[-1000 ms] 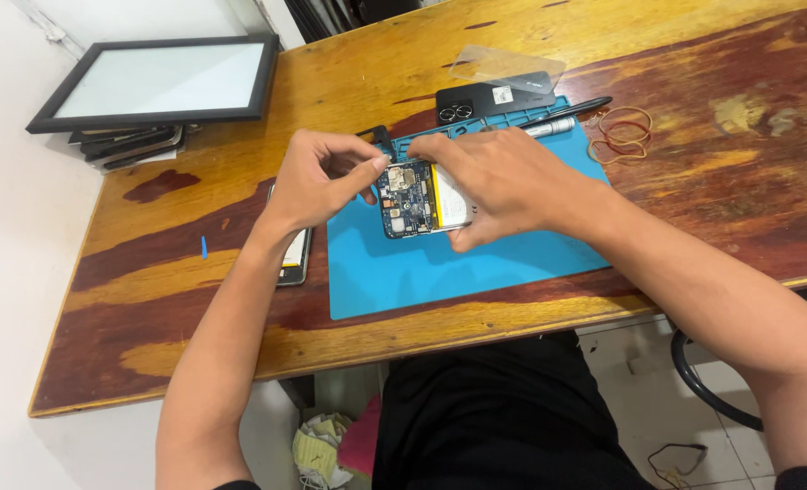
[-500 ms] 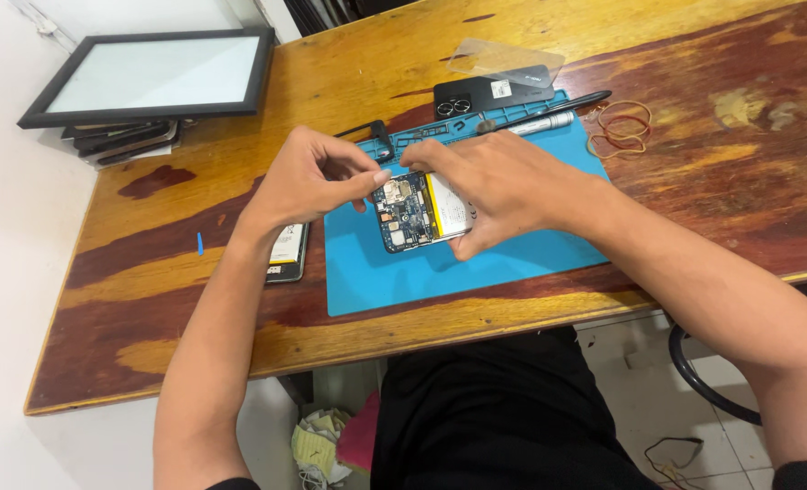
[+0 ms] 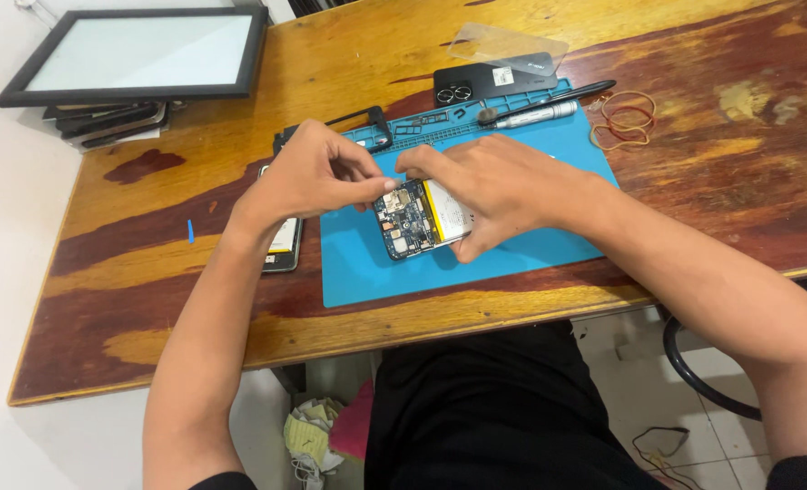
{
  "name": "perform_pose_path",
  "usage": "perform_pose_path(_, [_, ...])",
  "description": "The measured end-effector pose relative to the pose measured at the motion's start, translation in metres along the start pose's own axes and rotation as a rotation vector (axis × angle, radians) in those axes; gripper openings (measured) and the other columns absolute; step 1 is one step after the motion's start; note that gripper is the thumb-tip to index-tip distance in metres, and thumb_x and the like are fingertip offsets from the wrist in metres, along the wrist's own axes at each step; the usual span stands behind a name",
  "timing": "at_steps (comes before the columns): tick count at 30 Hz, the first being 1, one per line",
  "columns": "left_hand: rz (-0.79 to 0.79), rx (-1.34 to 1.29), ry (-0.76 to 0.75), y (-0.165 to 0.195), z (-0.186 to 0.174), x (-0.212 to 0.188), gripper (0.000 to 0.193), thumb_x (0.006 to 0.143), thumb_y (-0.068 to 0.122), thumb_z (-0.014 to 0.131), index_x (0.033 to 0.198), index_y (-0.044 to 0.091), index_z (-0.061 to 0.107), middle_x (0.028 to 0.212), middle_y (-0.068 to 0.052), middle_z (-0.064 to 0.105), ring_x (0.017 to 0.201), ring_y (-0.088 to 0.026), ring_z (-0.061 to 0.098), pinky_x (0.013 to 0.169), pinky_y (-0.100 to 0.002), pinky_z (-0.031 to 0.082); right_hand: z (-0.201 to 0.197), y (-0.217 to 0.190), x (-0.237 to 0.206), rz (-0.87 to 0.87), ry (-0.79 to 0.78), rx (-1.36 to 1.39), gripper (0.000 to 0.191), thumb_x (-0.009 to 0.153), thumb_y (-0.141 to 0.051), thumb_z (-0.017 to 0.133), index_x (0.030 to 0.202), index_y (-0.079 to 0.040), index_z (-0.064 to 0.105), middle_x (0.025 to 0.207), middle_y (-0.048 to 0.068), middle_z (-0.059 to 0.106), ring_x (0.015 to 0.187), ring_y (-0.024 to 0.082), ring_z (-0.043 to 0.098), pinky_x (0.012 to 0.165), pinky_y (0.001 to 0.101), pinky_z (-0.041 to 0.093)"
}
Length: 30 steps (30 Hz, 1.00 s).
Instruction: The person works on a disassembled smartphone at a repair bench, handling the exposed internals and removing the old battery from the phone body. They press and peel the battery out, set it on the mat, then fit a new battery into the phone and press it into place.
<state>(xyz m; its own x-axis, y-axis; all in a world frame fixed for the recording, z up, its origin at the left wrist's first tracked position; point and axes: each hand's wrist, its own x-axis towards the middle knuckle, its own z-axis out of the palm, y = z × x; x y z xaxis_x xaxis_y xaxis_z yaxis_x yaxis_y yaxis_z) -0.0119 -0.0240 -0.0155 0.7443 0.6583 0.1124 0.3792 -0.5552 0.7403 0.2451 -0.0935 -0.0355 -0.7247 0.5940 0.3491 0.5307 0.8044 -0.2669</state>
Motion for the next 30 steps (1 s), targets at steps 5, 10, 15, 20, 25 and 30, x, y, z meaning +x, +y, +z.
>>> perform_pose_path(5, [0.005, -0.021, -0.011, -0.0002, 0.0005, 0.001, 0.019, 0.085, 0.022, 0.084, 0.082, 0.004, 0.082, 0.064, -0.002, 0.072, 0.056, -0.003, 0.065, 0.051, -0.018, 0.046, -0.0001, -0.0011, 0.0001, -0.012, 0.01, 0.009, 0.105, 0.047, -0.027, 0.093, 0.136, -0.007, 0.041, 0.088, 0.016, 0.071, 0.074, 0.04, 0.067, 0.055, 0.0477, 0.048])
perform_pose_path(10, [-0.022, -0.012, -0.025, -0.0009, -0.0025, 0.0007, 0.02, 0.084, 0.025, 0.086, 0.082, 0.005, 0.082, 0.064, -0.002, 0.073, 0.055, -0.004, 0.066, 0.051, -0.018, 0.048, -0.0005, -0.0014, 0.0, 0.072, -0.059, -0.004, 0.106, 0.05, -0.029, 0.094, 0.138, -0.008, 0.04, 0.079, 0.017, 0.068, 0.075, 0.04, 0.068, 0.059, 0.0484, 0.049])
perform_pose_path(15, [0.009, -0.004, -0.028, -0.0019, -0.0025, 0.0001, 0.02, 0.085, 0.024, 0.085, 0.083, 0.004, 0.082, 0.065, -0.003, 0.073, 0.056, -0.004, 0.066, 0.051, -0.019, 0.048, 0.0006, -0.0005, 0.0, -0.016, 0.003, 0.018, 0.108, 0.047, -0.029, 0.094, 0.137, -0.005, 0.04, 0.096, 0.018, 0.072, 0.079, 0.041, 0.069, 0.057, 0.0486, 0.05])
perform_pose_path(20, [0.011, 0.014, -0.035, -0.0021, -0.0027, 0.0004, 0.019, 0.085, 0.024, 0.085, 0.084, 0.005, 0.082, 0.066, -0.003, 0.074, 0.055, -0.004, 0.066, 0.051, -0.018, 0.049, 0.0013, -0.0005, 0.0002, 0.006, -0.011, 0.019, 0.11, 0.045, -0.029, 0.094, 0.138, -0.005, 0.04, 0.097, 0.018, 0.073, 0.079, 0.041, 0.069, 0.058, 0.0486, 0.051])
perform_pose_path(25, [0.004, 0.059, -0.03, -0.0012, -0.003, 0.0004, 0.018, 0.084, 0.024, 0.086, 0.084, 0.006, 0.083, 0.065, -0.003, 0.074, 0.055, -0.004, 0.066, 0.05, -0.019, 0.048, 0.0011, -0.0007, 0.0011, 0.031, -0.04, 0.017, 0.11, 0.045, -0.03, 0.095, 0.138, -0.005, 0.04, 0.091, 0.018, 0.072, 0.079, 0.041, 0.07, 0.058, 0.0485, 0.051])
perform_pose_path(30, [0.024, 0.042, -0.047, -0.0004, -0.0027, 0.0003, 0.017, 0.086, 0.022, 0.084, 0.087, 0.006, 0.083, 0.066, -0.003, 0.074, 0.057, -0.004, 0.066, 0.052, -0.018, 0.049, 0.0002, -0.0019, 0.0011, 0.018, -0.038, 0.016, 0.11, 0.046, -0.031, 0.094, 0.138, -0.005, 0.041, 0.082, 0.017, 0.07, 0.077, 0.041, 0.069, 0.057, 0.0484, 0.051])
